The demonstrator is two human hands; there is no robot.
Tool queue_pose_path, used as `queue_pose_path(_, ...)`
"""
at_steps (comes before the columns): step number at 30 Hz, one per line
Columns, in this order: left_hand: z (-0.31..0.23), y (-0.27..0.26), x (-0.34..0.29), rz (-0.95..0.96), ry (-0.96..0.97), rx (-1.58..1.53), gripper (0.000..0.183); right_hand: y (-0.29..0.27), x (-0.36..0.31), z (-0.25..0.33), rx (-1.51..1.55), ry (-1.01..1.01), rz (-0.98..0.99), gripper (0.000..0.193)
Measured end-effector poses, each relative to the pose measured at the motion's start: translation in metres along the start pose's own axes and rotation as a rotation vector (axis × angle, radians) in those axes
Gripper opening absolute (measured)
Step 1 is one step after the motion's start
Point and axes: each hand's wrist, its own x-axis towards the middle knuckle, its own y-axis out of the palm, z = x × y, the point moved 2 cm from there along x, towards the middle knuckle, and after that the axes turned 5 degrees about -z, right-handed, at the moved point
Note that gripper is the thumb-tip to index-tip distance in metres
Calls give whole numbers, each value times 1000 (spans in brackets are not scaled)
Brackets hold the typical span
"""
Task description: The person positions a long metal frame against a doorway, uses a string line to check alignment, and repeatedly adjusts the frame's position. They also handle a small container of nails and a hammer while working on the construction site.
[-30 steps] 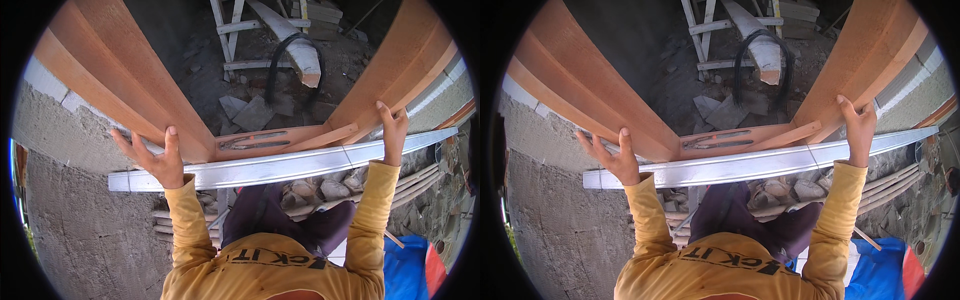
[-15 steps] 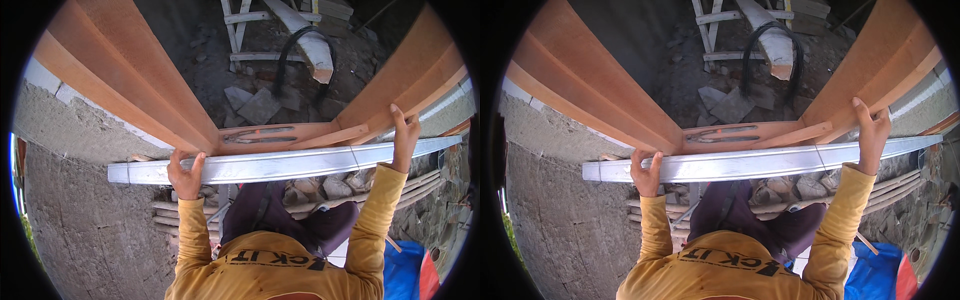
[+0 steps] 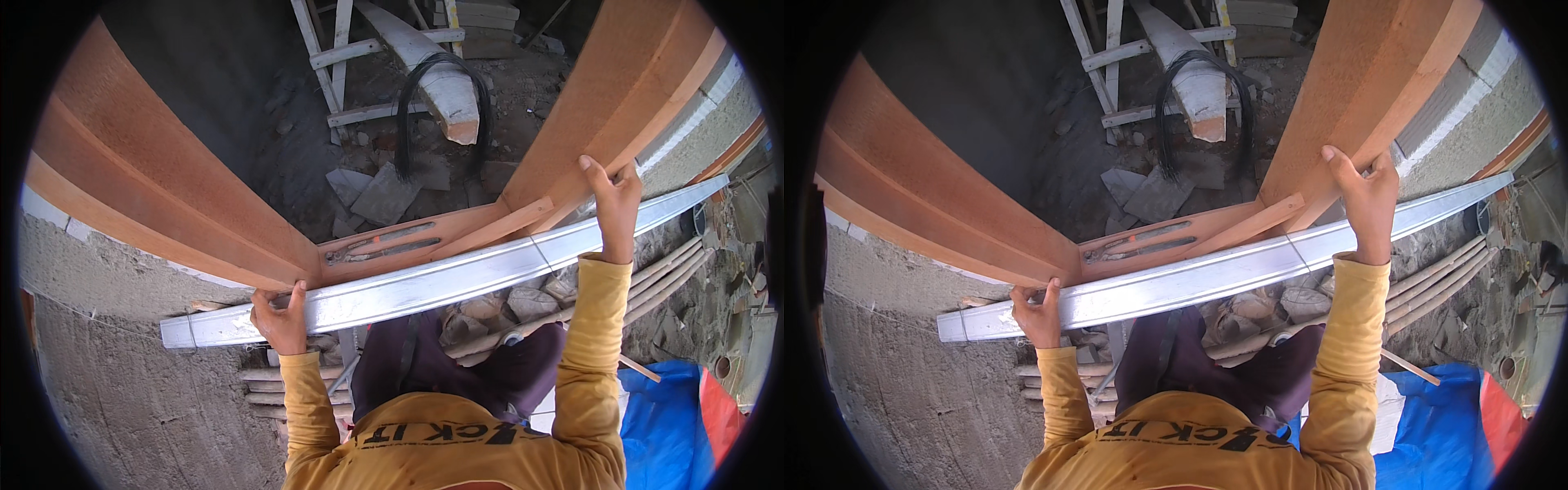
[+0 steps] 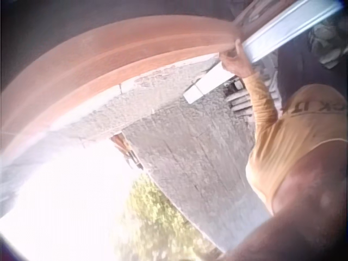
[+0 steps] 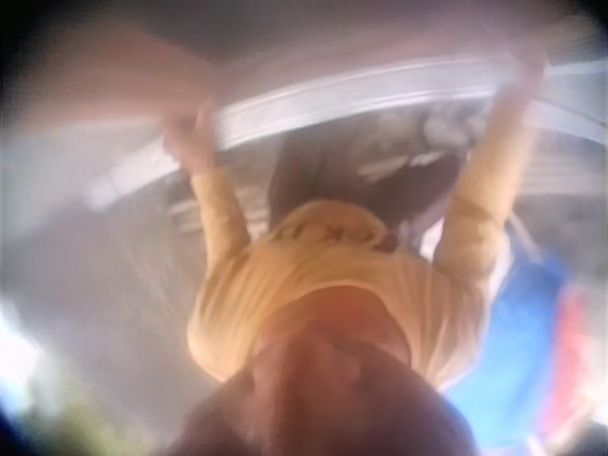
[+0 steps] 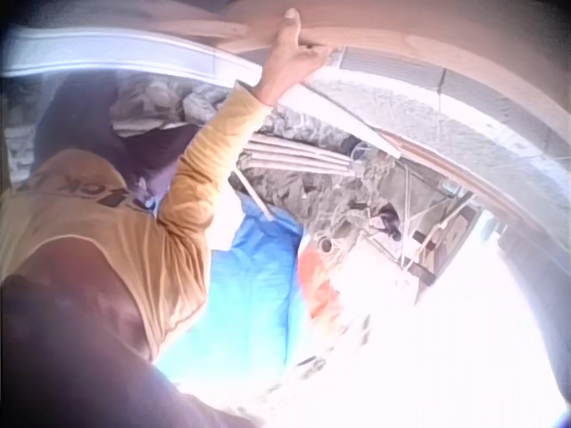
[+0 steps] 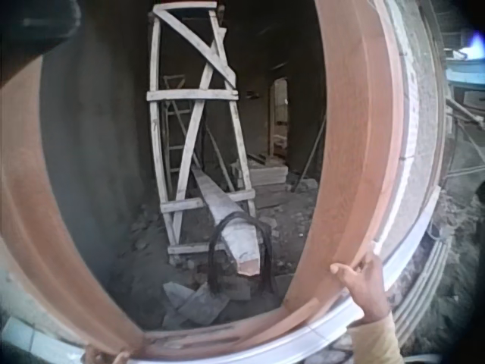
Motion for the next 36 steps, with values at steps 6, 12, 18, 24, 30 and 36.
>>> queue_pose_path(6,0,-6,-1,-1,-9,-25,41,-28,-25,30,175,-189,-327,43)
queue_pose_path(12,-4,0,0,16,-29,-52,38,-68,-56,125,925,-960,737,29)
queue_pose_path(18,-5,-2,0,-43,87,-5,33,-40,-77,149,1060,-750,496,25)
queue_pose_path(24,2,-1,-3,-21,11,-38,38,-59,-67,135,1133,-706,582,40)
queue_pose_path(30,-7,2,1,10,17,-116,38,-69,-73,104,1155,-696,654,42)
queue_pose_path(36,-5,4,-2,24,1,-172,36,-73,-82,85,1210,-648,739,49)
